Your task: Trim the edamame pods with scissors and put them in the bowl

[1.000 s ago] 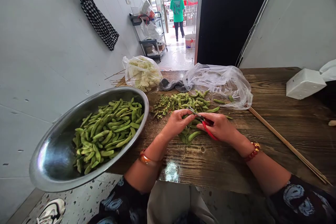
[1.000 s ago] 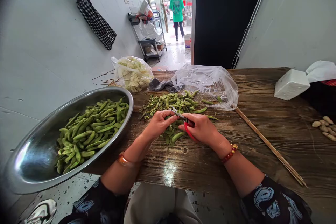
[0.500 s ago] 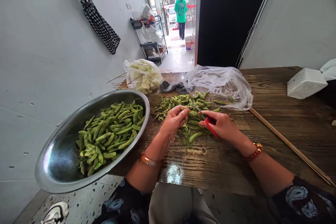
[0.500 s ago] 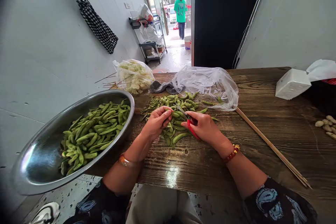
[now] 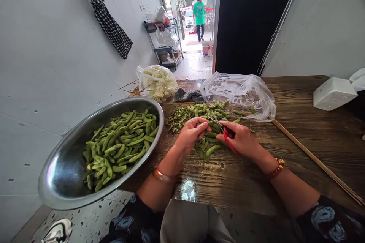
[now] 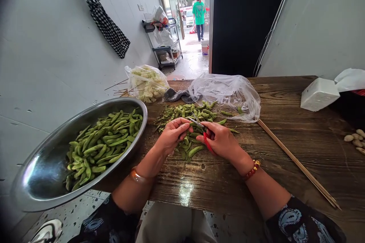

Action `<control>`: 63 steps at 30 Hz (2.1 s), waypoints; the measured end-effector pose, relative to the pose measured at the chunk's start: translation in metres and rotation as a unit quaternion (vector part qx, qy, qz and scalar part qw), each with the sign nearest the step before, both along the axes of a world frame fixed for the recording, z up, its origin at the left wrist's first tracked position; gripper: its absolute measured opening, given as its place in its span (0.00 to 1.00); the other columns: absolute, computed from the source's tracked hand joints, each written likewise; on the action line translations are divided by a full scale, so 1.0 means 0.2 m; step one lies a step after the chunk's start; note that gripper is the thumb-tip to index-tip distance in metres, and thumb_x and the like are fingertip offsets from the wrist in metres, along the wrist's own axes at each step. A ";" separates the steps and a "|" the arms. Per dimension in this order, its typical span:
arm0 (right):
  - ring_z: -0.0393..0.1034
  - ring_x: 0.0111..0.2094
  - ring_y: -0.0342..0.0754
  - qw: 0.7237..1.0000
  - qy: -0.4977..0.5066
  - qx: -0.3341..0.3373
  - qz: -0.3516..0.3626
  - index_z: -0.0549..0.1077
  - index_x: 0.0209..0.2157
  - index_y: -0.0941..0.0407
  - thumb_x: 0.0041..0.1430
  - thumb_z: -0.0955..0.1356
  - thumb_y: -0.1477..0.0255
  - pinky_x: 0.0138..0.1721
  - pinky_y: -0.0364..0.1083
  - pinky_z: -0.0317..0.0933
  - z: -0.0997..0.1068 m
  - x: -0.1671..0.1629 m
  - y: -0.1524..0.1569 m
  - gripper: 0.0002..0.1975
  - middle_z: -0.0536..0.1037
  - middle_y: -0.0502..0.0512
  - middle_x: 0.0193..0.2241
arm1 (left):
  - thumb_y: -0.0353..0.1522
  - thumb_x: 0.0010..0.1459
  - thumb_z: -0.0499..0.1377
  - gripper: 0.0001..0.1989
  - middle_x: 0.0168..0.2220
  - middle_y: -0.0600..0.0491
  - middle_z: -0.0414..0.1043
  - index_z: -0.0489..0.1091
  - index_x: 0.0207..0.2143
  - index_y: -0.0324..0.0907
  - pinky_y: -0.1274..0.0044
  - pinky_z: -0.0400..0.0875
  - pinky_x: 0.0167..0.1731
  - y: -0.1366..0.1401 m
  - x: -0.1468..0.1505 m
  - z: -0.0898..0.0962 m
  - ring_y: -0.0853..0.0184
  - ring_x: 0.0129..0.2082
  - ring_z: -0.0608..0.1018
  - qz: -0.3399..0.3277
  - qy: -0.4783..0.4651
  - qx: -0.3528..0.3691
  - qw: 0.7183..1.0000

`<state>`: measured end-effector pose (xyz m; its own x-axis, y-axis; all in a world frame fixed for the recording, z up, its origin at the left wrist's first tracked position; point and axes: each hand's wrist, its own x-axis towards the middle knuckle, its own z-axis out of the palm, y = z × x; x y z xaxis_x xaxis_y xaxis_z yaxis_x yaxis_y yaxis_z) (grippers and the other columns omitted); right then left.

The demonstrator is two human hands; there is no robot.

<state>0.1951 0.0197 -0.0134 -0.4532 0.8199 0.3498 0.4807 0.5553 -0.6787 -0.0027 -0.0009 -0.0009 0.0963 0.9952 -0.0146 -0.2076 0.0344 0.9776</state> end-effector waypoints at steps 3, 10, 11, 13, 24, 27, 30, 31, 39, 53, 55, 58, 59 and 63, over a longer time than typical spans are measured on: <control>0.66 0.28 0.46 1.000 0.008 0.016 -0.005 0.73 0.48 0.59 0.56 0.69 0.59 0.32 0.45 0.63 0.00 0.00 0.00 0.23 0.74 0.53 0.29 | 0.38 0.50 0.65 0.15 0.24 0.54 0.71 0.69 0.34 0.35 0.84 0.47 0.15 0.00 0.01 0.00 0.81 0.15 0.60 -0.009 -0.001 -0.012 1.000; 0.67 0.28 0.46 1.000 -0.003 0.025 -0.002 0.74 0.47 0.59 0.56 0.69 0.59 0.33 0.45 0.63 0.00 0.01 0.00 0.22 0.76 0.54 0.29 | 0.38 0.50 0.65 0.14 0.20 0.58 0.66 0.69 0.32 0.36 0.85 0.46 0.15 0.00 0.00 0.00 0.82 0.14 0.59 0.000 -0.012 -0.014 1.000; 0.68 0.28 0.46 1.000 -0.004 0.026 -0.002 0.75 0.47 0.59 0.56 0.69 0.60 0.33 0.45 0.63 0.00 0.01 0.00 0.22 0.77 0.55 0.31 | 0.38 0.50 0.65 0.14 0.20 0.58 0.65 0.69 0.32 0.36 0.85 0.46 0.15 0.00 0.00 0.00 0.82 0.14 0.58 0.005 -0.015 -0.013 1.000; 0.69 0.29 0.47 1.000 -0.008 0.029 -0.007 0.75 0.47 0.59 0.56 0.69 0.59 0.33 0.45 0.63 0.00 0.01 0.01 0.22 0.78 0.55 0.31 | 0.37 0.49 0.65 0.13 0.19 0.60 0.62 0.69 0.32 0.36 0.85 0.46 0.14 0.01 0.00 0.00 0.82 0.14 0.58 0.020 -0.027 -0.015 0.999; 0.66 0.24 0.45 0.997 -0.010 0.029 -0.072 0.75 0.48 0.61 0.56 0.67 0.55 0.28 0.44 0.61 -0.02 0.03 0.03 0.26 0.75 0.53 0.25 | 0.33 0.51 0.59 0.11 0.23 0.59 0.61 0.56 0.26 0.41 0.85 0.57 0.16 0.06 -0.14 0.04 0.78 0.18 0.66 0.168 -0.224 -0.086 0.956; 0.66 0.24 0.46 0.997 -0.012 0.021 -0.071 0.75 0.48 0.61 0.56 0.67 0.54 0.28 0.44 0.60 -0.02 0.03 0.02 0.28 0.75 0.54 0.25 | 0.31 0.48 0.62 0.11 0.23 0.60 0.62 0.59 0.28 0.40 0.85 0.55 0.17 0.07 -0.15 0.02 0.78 0.18 0.65 0.188 -0.150 -0.076 0.968; 0.65 0.24 0.45 0.997 -0.009 0.020 -0.070 0.75 0.48 0.61 0.55 0.67 0.54 0.28 0.44 0.60 -0.01 0.03 0.02 0.28 0.74 0.53 0.24 | 0.32 0.48 0.62 0.09 0.19 0.62 0.56 0.64 0.29 0.40 0.83 0.48 0.16 0.06 -0.15 0.01 0.79 0.15 0.57 0.159 0.019 -0.029 0.987; 0.65 0.24 0.45 0.997 -0.009 0.021 -0.070 0.75 0.48 0.61 0.55 0.67 0.54 0.28 0.44 0.60 -0.01 0.03 0.02 0.27 0.74 0.53 0.24 | 0.33 0.48 0.62 0.08 0.18 0.62 0.56 0.65 0.28 0.39 0.82 0.48 0.17 0.06 -0.15 0.01 0.78 0.15 0.56 0.144 0.103 -0.008 0.984; 0.65 0.23 0.45 0.996 -0.012 0.034 -0.076 0.75 0.48 0.60 0.56 0.67 0.54 0.27 0.44 0.60 0.00 0.04 0.03 0.26 0.74 0.52 0.24 | 0.39 0.50 0.60 0.13 0.18 0.56 0.63 0.70 0.22 0.39 0.78 0.52 0.24 0.05 -0.20 -0.01 0.72 0.21 0.62 0.084 0.545 0.034 0.833; 0.67 0.27 0.46 0.996 -0.081 0.024 0.024 0.74 0.48 0.56 0.55 0.69 0.56 0.30 0.44 0.60 0.03 0.04 0.01 0.24 0.75 0.52 0.27 | 0.36 0.54 0.58 0.10 0.23 0.56 0.66 0.70 0.26 0.38 0.79 0.59 0.30 0.03 -0.12 0.06 0.71 0.26 0.66 0.122 0.368 0.162 0.907; 0.67 0.27 0.47 0.994 -0.102 0.025 0.033 0.75 0.49 0.55 0.55 0.68 0.56 0.30 0.44 0.60 0.03 0.05 0.01 0.23 0.76 0.53 0.28 | 0.36 0.52 0.60 0.09 0.24 0.56 0.67 0.70 0.25 0.39 0.79 0.59 0.31 0.03 -0.12 0.06 0.71 0.27 0.67 0.131 0.345 0.163 0.915; 0.67 0.26 0.46 0.991 -0.121 0.024 0.045 0.75 0.48 0.54 0.55 0.69 0.57 0.30 0.44 0.60 0.03 0.07 0.01 0.22 0.76 0.53 0.27 | 0.35 0.51 0.62 0.08 0.23 0.56 0.67 0.70 0.24 0.39 0.80 0.60 0.31 0.03 -0.11 0.07 0.71 0.26 0.67 0.140 0.324 0.160 0.922; 0.67 0.26 0.46 0.991 -0.126 0.024 0.049 0.75 0.48 0.54 0.55 0.69 0.58 0.29 0.44 0.59 0.03 0.07 0.01 0.22 0.76 0.53 0.27 | 0.34 0.51 0.61 0.08 0.23 0.56 0.67 0.69 0.23 0.39 0.80 0.60 0.31 0.03 -0.11 0.07 0.71 0.26 0.67 0.141 0.326 0.162 0.921; 0.66 0.25 0.45 0.987 -0.147 0.026 0.060 0.75 0.48 0.53 0.56 0.69 0.58 0.28 0.43 0.57 0.04 0.07 0.01 0.21 0.75 0.52 0.26 | 0.34 0.52 0.60 0.09 0.23 0.56 0.67 0.69 0.23 0.39 0.79 0.60 0.31 0.02 -0.10 0.07 0.71 0.26 0.67 0.131 0.351 0.179 0.910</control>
